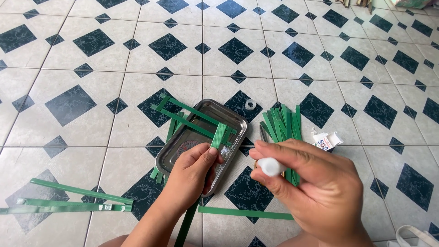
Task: Gluing green plastic strips together to form a structure using a tube of adhesive on a metal tray.
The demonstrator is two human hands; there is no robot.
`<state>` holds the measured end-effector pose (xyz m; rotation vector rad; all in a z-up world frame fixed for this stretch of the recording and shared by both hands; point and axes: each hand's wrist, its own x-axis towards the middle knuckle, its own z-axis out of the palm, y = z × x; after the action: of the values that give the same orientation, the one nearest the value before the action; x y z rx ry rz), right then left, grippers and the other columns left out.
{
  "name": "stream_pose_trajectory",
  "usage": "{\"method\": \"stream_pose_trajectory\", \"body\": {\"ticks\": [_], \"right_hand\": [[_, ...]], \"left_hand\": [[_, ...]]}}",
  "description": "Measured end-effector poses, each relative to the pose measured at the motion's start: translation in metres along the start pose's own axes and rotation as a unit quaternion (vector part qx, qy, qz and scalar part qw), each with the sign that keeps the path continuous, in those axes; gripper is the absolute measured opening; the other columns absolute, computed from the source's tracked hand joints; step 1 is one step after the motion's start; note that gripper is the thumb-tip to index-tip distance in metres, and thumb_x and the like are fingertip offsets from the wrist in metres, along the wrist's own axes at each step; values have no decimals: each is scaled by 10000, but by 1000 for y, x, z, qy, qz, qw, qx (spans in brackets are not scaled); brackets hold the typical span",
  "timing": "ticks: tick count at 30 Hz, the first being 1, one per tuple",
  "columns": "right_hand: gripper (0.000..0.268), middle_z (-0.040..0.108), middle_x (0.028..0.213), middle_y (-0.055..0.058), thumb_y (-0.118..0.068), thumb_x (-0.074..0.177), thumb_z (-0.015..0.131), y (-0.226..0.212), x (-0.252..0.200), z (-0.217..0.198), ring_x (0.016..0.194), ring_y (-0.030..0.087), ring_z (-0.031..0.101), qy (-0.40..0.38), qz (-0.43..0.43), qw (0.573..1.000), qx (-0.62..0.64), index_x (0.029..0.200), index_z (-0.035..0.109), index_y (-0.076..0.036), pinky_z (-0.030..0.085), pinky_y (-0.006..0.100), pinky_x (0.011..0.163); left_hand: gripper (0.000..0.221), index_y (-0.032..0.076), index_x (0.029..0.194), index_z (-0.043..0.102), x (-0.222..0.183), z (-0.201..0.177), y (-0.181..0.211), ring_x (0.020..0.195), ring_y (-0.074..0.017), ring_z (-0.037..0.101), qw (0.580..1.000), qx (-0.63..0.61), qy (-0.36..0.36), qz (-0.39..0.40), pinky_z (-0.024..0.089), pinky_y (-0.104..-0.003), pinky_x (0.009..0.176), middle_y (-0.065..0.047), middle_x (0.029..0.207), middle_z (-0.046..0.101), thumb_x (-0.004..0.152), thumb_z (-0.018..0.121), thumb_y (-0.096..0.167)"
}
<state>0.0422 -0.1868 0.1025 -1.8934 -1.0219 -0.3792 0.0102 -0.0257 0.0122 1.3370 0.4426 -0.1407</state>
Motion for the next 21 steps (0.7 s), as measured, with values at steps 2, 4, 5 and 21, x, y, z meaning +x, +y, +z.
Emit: {"method": "stream_pose_trajectory", "body": {"ticks": [2, 4, 5, 21], "right_hand": [[294, 696, 828, 89, -83, 662, 702, 16, -8, 7, 671, 101, 661, -1, 74, 997, 16, 931, 612, -2, 572, 188, 647], [309, 702, 820, 64, -90, 659, 713, 32, -13, 15, 658, 59, 639, -4, 148, 989, 31, 944, 623, -11, 551, 165, 659], [291, 707, 819, 94, -55, 649, 718, 41, -16, 20, 700, 92, 663, -2, 214, 974, 77, 909, 595, -15, 560, 180, 657], [232, 634, 959, 208, 53, 705, 639, 67, -23, 33, 924, 216, 641, -28, 186, 939, 289, 898, 539, -30, 576, 263, 776]], "left_hand": [[319, 42, 747, 566, -2, 0, 2, 350, -143, 375, 1000, 6, 3, -2, 303, -227, 343, -70, 463, 424, 911, 415, 270], [320, 45, 745, 562, -3, 0, 3, 353, -141, 372, 1000, 10, 7, -4, 301, -228, 348, -69, 460, 421, 917, 405, 264], [306, 55, 753, 578, -4, 0, 4, 366, -134, 368, 1000, 25, 13, -14, 309, -229, 360, -60, 458, 414, 916, 409, 250], [292, 59, 777, 606, -1, -2, 2, 411, -124, 374, 999, 11, 23, -24, 293, -221, 357, -42, 524, 419, 923, 428, 238]]}}
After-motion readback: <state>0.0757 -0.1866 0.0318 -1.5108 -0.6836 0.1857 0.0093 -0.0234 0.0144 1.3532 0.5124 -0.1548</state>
